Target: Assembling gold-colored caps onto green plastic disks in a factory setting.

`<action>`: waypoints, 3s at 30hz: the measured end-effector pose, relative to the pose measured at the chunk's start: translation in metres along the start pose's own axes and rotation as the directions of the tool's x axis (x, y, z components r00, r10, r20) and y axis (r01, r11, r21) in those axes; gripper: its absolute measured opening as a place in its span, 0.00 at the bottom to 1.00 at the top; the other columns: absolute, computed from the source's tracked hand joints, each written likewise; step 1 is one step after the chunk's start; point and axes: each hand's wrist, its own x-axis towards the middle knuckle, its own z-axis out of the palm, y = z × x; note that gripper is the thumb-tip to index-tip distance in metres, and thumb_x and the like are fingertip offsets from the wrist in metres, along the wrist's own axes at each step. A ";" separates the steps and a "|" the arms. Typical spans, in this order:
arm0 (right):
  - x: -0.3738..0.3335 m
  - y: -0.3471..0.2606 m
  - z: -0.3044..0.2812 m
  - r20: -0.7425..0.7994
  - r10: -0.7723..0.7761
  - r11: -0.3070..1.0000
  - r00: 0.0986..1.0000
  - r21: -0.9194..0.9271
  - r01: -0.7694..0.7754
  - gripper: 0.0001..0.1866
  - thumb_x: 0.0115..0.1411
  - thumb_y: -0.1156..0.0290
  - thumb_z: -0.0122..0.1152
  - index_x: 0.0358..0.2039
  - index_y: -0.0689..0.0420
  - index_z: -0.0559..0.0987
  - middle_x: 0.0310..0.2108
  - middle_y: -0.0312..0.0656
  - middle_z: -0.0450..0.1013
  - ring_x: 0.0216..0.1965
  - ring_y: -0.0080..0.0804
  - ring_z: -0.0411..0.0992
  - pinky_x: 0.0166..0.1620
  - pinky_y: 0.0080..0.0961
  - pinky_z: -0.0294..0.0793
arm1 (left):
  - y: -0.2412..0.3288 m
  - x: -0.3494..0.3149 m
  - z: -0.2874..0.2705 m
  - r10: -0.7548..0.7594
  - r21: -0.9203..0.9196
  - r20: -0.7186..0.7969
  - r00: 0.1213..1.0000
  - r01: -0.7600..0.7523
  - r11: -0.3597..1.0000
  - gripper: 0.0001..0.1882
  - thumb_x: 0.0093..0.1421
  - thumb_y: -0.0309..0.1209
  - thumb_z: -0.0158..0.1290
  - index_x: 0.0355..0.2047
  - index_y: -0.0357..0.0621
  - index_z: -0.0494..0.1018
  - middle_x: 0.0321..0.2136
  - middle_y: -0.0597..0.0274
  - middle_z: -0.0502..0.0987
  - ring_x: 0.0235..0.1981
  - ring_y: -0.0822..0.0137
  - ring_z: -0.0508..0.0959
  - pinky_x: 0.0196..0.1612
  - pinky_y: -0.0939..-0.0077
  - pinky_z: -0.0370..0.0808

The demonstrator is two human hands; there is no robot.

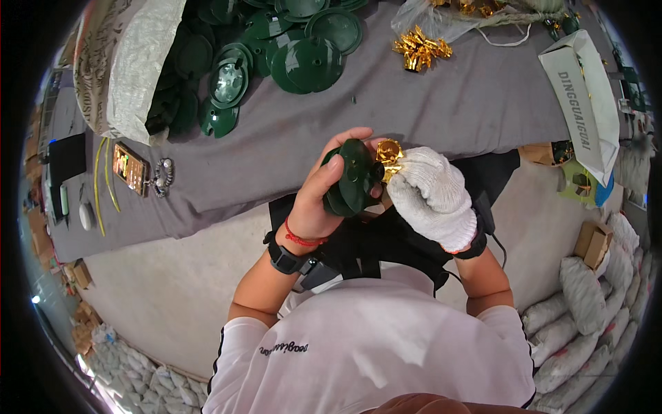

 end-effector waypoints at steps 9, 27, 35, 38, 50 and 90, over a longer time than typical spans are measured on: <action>0.039 0.047 0.002 0.059 0.177 0.971 0.982 -0.176 -0.164 0.08 0.57 0.71 0.63 0.36 0.60 0.80 0.27 0.45 0.74 0.29 0.43 0.73 0.36 0.32 0.74 | 0.020 0.043 -0.001 0.027 0.130 -0.218 0.975 0.001 0.991 0.30 0.68 0.47 0.39 0.63 0.42 0.57 0.57 0.53 0.67 0.56 0.58 0.70 0.48 0.62 0.74; -0.010 -0.004 -0.002 0.216 0.285 0.907 0.934 0.254 -0.336 0.03 0.54 0.77 0.62 0.27 0.58 0.75 0.23 0.39 0.72 0.19 0.31 0.71 0.23 0.27 0.68 | 0.003 -0.008 0.003 -0.111 0.011 0.037 0.993 0.110 0.994 0.30 0.64 0.48 0.47 0.59 0.43 0.59 0.55 0.53 0.66 0.53 0.64 0.69 0.46 0.72 0.72; -0.044 -0.016 0.007 0.324 0.404 0.723 0.856 0.461 -0.515 0.04 0.59 0.80 0.54 0.26 0.61 0.74 0.21 0.36 0.69 0.14 0.18 0.66 0.19 0.20 0.63 | -0.009 -0.035 -0.009 -0.249 0.010 0.022 0.968 0.249 0.969 0.29 0.64 0.48 0.48 0.59 0.45 0.60 0.55 0.53 0.67 0.54 0.64 0.68 0.46 0.71 0.72; -0.049 -0.025 0.004 0.423 0.512 0.605 0.748 0.440 -0.664 0.03 0.58 0.79 0.56 0.27 0.60 0.75 0.21 0.37 0.69 0.16 0.21 0.68 0.20 0.21 0.65 | -0.016 -0.043 -0.011 -0.272 -0.072 0.041 0.961 0.274 0.959 0.28 0.64 0.48 0.48 0.59 0.45 0.61 0.55 0.53 0.67 0.53 0.64 0.69 0.46 0.71 0.72; -0.070 -0.007 0.027 0.251 0.262 0.963 0.932 -0.011 -0.268 0.10 0.59 0.65 0.60 0.23 0.52 0.72 0.19 0.37 0.69 0.17 0.32 0.68 0.19 0.27 0.65 | -0.035 -0.049 -0.022 -0.176 0.630 -0.183 0.967 0.253 0.734 0.26 0.65 0.46 0.49 0.56 0.44 0.59 0.49 0.61 0.66 0.49 0.71 0.66 0.56 0.73 0.62; -0.072 -0.020 0.022 0.388 0.764 0.440 0.516 0.272 -0.856 0.05 0.62 0.74 0.59 0.30 0.61 0.77 0.23 0.36 0.74 0.20 0.13 0.67 0.23 0.17 0.67 | -0.056 -0.033 -0.033 -0.302 -0.165 -0.286 0.909 0.264 0.950 0.26 0.68 0.50 0.38 0.53 0.42 0.66 0.46 0.53 0.74 0.42 0.63 0.75 0.37 0.69 0.73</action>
